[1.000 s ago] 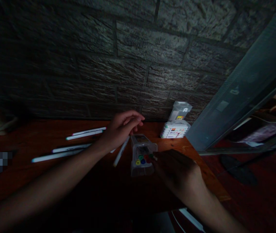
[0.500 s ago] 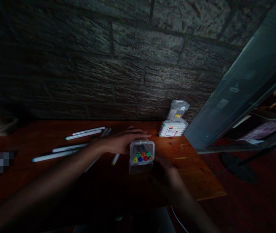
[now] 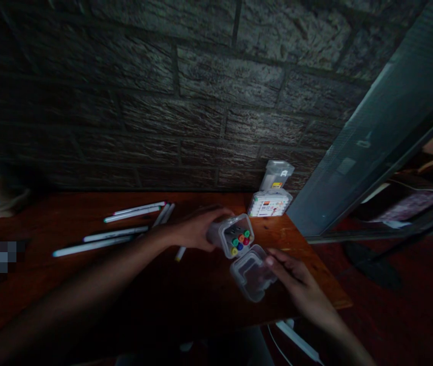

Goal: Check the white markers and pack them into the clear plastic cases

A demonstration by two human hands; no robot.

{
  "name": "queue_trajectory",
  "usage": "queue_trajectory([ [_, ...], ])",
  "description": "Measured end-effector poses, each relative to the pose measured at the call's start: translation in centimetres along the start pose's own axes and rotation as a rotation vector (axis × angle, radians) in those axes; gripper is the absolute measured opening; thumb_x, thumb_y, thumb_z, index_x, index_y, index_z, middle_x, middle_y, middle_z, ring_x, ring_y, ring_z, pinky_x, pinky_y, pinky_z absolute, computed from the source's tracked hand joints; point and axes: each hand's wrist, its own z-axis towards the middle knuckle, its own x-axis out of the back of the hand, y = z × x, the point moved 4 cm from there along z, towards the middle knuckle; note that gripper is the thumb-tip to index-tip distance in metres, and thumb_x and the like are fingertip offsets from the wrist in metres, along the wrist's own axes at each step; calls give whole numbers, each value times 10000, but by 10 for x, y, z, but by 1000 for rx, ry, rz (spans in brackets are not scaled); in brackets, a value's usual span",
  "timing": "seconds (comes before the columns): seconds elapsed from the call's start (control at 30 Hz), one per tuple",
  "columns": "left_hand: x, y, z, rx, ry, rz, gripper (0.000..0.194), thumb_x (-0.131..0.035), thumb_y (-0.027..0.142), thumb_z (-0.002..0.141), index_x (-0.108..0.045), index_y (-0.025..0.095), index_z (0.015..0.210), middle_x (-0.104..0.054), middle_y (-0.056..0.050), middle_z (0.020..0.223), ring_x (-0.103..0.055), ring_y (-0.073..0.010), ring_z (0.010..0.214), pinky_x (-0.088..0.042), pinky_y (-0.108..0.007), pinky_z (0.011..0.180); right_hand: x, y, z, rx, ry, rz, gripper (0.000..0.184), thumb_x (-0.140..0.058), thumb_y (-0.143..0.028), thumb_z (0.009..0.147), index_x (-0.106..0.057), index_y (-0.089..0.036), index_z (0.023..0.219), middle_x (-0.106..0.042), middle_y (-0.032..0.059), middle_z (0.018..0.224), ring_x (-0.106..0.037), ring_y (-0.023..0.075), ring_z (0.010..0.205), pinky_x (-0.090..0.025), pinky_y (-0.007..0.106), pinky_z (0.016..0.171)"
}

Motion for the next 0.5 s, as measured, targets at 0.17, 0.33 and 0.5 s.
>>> queue_trajectory([
  [0.17, -4, 11, 2, 60, 68, 50, 783, -855, 277, 647, -534, 237, 1360, -644, -90, 1283, -639, -322, 1146, -506, -503, 996, 21, -21, -11, 5, 133, 231, 435, -685, -617, 907, -756, -197, 822, -750, 72, 748, -687, 203, 618, -581, 314, 594],
  [0.33, -15, 20, 2, 75, 141, 84, 809, -878, 321, 641, -516, 251, 1361, -627, -90, 1270, -642, -327, 1123, -533, -502, 952, 19, -48, -18, 218, 206, 83, 370, -635, -517, 979, -752, -262, 1220, -781, 64, 930, -716, 210, 734, -608, 355, 723],
  [0.5, -21, 30, 1, 122, 207, 108, 798, -882, 337, 659, -520, 229, 1363, -625, -108, 1254, -647, -332, 1126, -550, -484, 939, 4, -68, -18, 460, 239, -303, 367, -663, -443, 978, -722, -291, 1307, -718, 84, 1145, -690, 254, 1048, -580, 428, 939],
])
